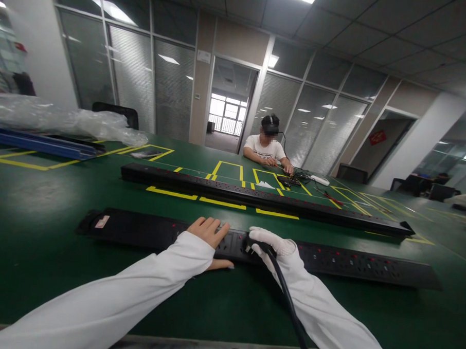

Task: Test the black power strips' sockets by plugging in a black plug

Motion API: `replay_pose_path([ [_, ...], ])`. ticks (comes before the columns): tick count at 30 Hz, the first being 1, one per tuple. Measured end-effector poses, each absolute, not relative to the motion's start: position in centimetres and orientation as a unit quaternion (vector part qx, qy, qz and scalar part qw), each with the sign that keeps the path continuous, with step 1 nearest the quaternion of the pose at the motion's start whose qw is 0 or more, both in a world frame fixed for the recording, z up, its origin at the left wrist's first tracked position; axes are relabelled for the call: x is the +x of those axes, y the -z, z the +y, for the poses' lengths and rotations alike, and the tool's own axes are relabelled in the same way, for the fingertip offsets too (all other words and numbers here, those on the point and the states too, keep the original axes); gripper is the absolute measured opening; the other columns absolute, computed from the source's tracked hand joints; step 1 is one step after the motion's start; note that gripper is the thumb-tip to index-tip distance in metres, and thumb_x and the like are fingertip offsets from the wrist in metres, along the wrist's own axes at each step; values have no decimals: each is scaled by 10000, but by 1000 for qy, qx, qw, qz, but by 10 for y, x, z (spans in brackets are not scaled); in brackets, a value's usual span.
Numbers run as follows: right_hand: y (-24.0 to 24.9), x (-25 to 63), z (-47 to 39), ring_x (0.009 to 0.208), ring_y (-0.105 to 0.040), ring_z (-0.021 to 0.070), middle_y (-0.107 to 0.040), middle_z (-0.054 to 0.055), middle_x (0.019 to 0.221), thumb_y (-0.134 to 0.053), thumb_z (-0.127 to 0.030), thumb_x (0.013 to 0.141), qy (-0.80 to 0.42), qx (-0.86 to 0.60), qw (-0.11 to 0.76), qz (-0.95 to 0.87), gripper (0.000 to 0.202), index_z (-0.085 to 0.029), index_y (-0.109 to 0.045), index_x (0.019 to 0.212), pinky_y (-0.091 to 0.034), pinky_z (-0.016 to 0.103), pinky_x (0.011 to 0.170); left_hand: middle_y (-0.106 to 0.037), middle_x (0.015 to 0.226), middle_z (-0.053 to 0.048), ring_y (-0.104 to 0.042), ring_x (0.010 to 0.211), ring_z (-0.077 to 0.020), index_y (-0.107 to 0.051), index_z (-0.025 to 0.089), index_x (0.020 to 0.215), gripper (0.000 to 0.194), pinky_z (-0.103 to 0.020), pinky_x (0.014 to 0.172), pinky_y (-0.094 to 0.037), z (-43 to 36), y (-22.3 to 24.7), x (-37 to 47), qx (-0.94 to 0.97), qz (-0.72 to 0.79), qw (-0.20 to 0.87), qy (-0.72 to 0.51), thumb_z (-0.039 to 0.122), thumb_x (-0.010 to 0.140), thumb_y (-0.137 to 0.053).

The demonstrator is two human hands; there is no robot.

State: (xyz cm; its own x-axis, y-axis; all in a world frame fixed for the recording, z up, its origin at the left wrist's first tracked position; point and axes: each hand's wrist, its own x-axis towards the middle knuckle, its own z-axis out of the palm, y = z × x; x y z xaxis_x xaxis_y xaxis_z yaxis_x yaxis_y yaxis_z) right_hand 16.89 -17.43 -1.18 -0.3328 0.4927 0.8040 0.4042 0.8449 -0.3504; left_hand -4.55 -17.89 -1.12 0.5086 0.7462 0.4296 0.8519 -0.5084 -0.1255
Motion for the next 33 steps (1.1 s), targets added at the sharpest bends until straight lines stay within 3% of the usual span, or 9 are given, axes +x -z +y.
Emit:
replay_pose_path([
  [5, 12, 170, -175, 938, -568, 130, -558, 51, 1108, -521, -206, 767, 96, -250, 425, -865, 311, -219, -541, 1076, -488, 235, 781, -525, 939, -111, -457, 847, -262, -471, 109, 1046, 751, -384, 759, -315, -174, 18, -38, -850, -472, 163, 170, 703, 588, -423],
  [10, 10, 169, -189, 989, -540, 199, -521, 117, 1152, -474, -143, 716, 273, -266, 272, -884, 396, -195, -526, 1105, -502, 267, 650, -517, 981, -140, -450, 860, -282, -413, 109, 1154, 818, -393, 747, -305, -169, 24, -39, -847, -479, 172, 158, 710, 599, -397],
  [14, 6, 169, -194, 957, -556, 198, -551, 112, 1112, -452, -133, 700, 317, -266, 242, -878, 395, -200, -538, 1080, -496, 263, 622, -520, 985, -132, -455, 867, -284, -400, 119, 1175, 811, -383, 743, -304, -170, 21, -38, -850, -475, 171, 151, 704, 613, -387],
  [18, 4, 162, -190, 861, -593, 187, -592, 106, 1040, -430, -170, 731, 355, -237, 278, -860, 325, -207, -563, 1025, -472, 225, 519, -529, 965, -113, -468, 852, -271, -449, 140, 1111, 745, -374, 732, -313, -173, 13, -44, -855, -468, 172, 146, 694, 615, -400],
  [21, 4, 147, -187, 831, -594, 163, -593, 93, 1039, -441, -206, 747, 363, -233, 290, -854, 284, -216, -571, 1000, -444, 196, 497, -538, 930, -98, -478, 856, -259, -453, 161, 1098, 713, -363, 729, -324, -174, 9, -61, -854, -470, 172, 142, 689, 622, -401],
  [27, 2, 113, -183, 903, -558, 174, -544, 69, 1127, -471, -241, 773, 341, -249, 231, -877, 289, -250, -545, 1052, -438, 224, 545, -555, 900, -79, -502, 842, -241, -465, 189, 1070, 720, -350, 732, -335, -168, 12, -92, -841, -504, 158, 120, 728, 600, -373],
  [33, -16, 104, -174, 920, -551, 177, -522, 25, 1158, -549, -239, 706, 193, -323, 116, -919, 353, -278, -536, 1057, -449, 266, 644, -555, 901, -92, -503, 843, -255, -484, 181, 1047, 754, -364, 744, -341, -161, 14, -92, -839, -516, 129, 114, 752, 568, -371],
])
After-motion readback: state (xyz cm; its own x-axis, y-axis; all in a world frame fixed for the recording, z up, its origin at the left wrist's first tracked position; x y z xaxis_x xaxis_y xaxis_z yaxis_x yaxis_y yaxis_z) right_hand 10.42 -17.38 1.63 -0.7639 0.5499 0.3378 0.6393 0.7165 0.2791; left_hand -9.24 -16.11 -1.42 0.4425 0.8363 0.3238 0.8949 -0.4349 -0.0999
